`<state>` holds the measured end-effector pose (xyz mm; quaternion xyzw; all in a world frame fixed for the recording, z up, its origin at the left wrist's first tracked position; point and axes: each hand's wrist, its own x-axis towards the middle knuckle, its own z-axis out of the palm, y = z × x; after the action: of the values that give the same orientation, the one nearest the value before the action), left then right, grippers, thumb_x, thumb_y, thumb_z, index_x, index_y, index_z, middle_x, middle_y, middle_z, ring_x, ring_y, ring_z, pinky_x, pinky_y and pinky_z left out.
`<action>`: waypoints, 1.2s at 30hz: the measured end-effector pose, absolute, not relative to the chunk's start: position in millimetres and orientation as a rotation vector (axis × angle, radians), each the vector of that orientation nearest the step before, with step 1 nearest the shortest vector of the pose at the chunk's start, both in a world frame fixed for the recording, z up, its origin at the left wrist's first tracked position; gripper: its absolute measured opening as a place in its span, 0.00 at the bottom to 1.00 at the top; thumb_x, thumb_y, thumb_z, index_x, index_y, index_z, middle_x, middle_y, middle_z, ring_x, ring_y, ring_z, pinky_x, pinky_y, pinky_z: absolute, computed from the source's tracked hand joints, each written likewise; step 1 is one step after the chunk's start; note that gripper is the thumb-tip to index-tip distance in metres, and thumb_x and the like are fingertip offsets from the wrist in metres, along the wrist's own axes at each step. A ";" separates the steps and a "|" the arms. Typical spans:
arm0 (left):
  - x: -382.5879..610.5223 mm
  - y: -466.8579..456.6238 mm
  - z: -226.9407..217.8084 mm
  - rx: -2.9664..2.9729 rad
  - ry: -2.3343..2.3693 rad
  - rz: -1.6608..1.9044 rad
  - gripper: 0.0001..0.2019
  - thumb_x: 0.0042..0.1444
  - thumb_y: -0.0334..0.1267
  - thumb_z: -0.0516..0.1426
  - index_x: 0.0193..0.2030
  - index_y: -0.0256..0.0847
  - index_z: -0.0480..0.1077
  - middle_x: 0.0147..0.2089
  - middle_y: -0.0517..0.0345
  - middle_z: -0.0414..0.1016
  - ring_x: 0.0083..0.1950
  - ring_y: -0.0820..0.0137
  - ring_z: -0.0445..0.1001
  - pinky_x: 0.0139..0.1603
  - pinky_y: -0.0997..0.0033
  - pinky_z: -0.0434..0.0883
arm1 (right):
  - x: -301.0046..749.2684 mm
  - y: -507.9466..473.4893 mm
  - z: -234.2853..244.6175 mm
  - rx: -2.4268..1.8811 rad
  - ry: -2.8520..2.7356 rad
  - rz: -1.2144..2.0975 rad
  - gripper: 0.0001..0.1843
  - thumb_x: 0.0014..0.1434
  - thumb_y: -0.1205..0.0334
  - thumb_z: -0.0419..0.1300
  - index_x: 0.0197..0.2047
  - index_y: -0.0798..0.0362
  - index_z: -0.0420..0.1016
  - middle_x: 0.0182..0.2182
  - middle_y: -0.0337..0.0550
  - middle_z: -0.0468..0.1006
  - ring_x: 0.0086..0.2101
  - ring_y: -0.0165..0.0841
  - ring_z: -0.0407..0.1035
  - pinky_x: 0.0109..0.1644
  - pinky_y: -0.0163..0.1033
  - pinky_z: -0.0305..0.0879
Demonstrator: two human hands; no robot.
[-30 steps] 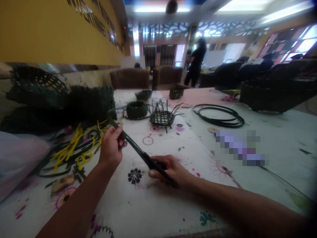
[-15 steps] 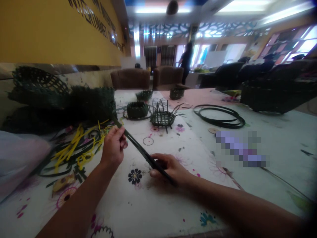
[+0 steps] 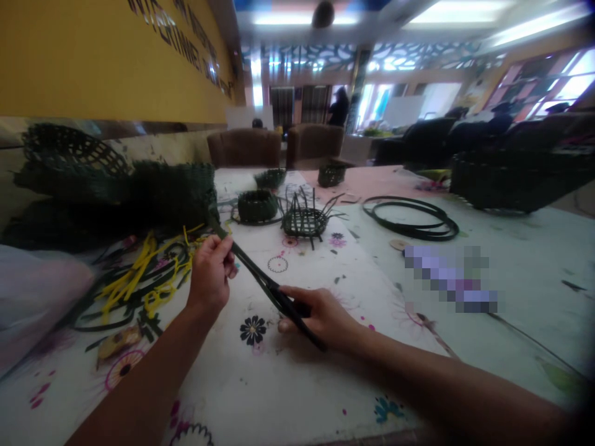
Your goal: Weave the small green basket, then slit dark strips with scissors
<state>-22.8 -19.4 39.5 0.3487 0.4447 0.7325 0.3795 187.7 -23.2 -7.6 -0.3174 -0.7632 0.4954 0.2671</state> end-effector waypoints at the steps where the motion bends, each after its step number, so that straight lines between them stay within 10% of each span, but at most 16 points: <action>1: -22.8 -20.0 40.1 0.891 1.141 1.874 0.14 0.51 0.34 0.60 0.24 0.40 0.56 0.18 0.67 0.60 0.13 0.82 0.49 0.14 0.80 0.51 | 187.9 -23.4 -6.4 -0.869 -2.080 1.302 0.29 0.50 0.50 0.69 0.53 0.54 0.76 0.30 0.38 0.76 0.32 0.33 0.68 0.37 0.37 0.65; 18: -21.1 -21.3 42.9 0.899 1.174 1.875 0.15 0.50 0.34 0.60 0.23 0.40 0.56 0.17 0.66 0.58 0.14 0.82 0.48 0.13 0.79 0.48 | 192.5 -19.8 9.5 -0.985 -2.399 0.782 0.30 0.52 0.44 0.67 0.55 0.48 0.75 0.32 0.44 0.80 0.32 0.38 0.73 0.37 0.38 0.64; 36: -18.8 -22.7 42.4 0.879 1.189 1.840 0.15 0.51 0.33 0.60 0.22 0.40 0.56 0.17 0.66 0.56 0.13 0.82 0.48 0.13 0.79 0.46 | 193.2 -24.6 7.0 -0.871 -2.283 1.054 0.22 0.52 0.48 0.67 0.44 0.55 0.77 0.24 0.37 0.71 0.26 0.29 0.62 0.32 0.35 0.58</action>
<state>-18.8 -22.7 42.4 0.3445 0.4658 0.7207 0.3807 193.2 -24.6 7.0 -0.3178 -0.8333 0.3846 0.2379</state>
